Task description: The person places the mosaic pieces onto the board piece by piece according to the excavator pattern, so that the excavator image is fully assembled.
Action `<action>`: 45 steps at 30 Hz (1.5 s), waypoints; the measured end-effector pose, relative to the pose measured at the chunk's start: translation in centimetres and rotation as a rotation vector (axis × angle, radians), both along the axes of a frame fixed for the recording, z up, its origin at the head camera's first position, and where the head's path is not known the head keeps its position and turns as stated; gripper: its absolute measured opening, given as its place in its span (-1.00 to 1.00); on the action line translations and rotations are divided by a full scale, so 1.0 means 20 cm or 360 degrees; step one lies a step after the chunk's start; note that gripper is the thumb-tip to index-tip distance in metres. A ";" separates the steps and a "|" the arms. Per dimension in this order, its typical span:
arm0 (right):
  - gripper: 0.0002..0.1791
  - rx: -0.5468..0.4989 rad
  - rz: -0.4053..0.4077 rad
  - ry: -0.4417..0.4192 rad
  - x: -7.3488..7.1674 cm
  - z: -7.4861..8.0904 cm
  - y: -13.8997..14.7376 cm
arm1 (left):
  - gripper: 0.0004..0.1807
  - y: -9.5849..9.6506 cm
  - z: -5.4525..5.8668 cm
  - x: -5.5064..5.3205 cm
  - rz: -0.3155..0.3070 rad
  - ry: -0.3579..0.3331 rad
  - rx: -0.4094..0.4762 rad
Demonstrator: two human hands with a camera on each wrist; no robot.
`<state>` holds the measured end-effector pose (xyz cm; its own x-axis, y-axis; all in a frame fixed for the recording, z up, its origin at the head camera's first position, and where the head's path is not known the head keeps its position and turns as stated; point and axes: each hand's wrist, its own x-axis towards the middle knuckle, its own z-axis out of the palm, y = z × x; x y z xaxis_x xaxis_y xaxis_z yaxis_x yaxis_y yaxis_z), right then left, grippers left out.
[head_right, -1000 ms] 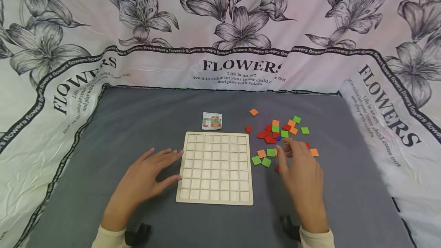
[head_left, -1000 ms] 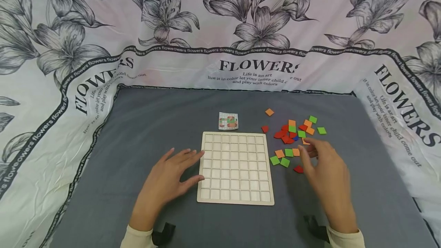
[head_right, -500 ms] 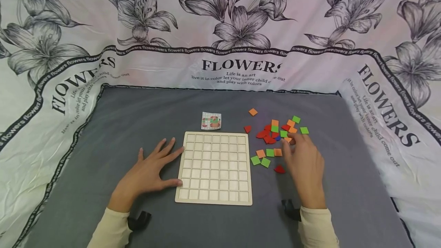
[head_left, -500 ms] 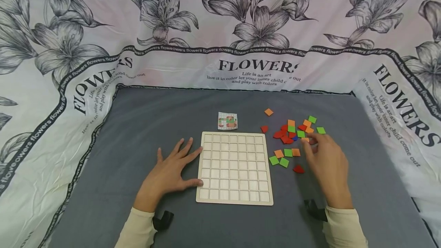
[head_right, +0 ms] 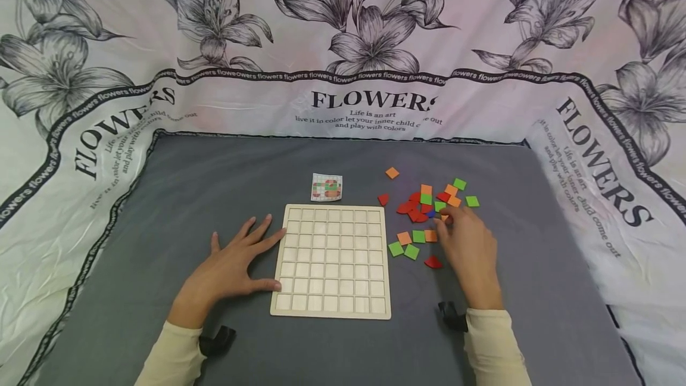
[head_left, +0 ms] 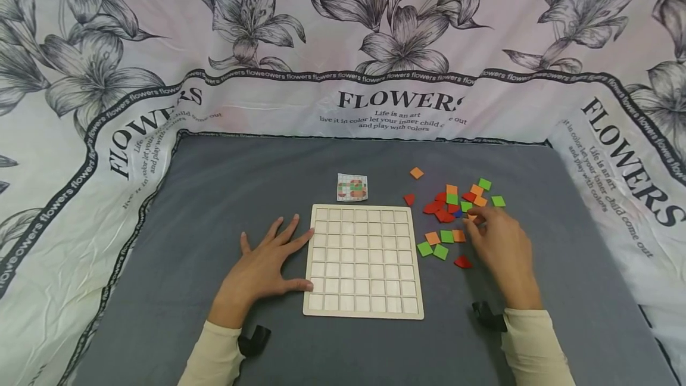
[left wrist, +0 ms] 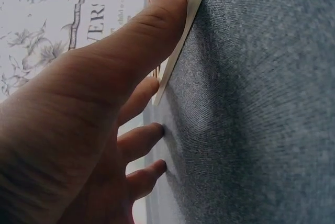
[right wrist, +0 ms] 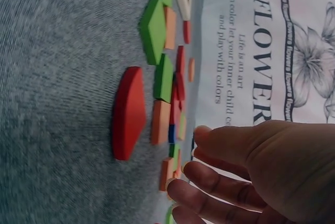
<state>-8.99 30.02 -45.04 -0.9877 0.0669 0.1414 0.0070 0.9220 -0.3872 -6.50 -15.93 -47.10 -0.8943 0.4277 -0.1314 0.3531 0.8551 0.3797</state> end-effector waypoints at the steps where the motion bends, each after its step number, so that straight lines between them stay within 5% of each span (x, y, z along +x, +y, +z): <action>1: -0.67 0.0004 0.0004 -0.0009 -0.01 -0.01 0.00 | 0.20 0.00 0.00 0.00 0.0000 -0.0006 -0.0002; 15: -0.70 0.0066 0.0003 -0.0053 -0.08 -0.07 0.00 | 0.24 0.00 0.01 0.00 0.0008 -0.0106 0.0051; 45: -0.62 0.0113 0.0052 -0.0262 -0.20 -0.06 -0.02 | 0.24 -0.02 -0.01 -0.01 0.0005 -0.0100 0.0094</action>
<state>-12.92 29.69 -46.21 -0.9994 0.0299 -0.0195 0.0345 0.9476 -0.3175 -6.72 -16.28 -47.21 -0.8864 0.4336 -0.1622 0.3243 0.8316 0.4509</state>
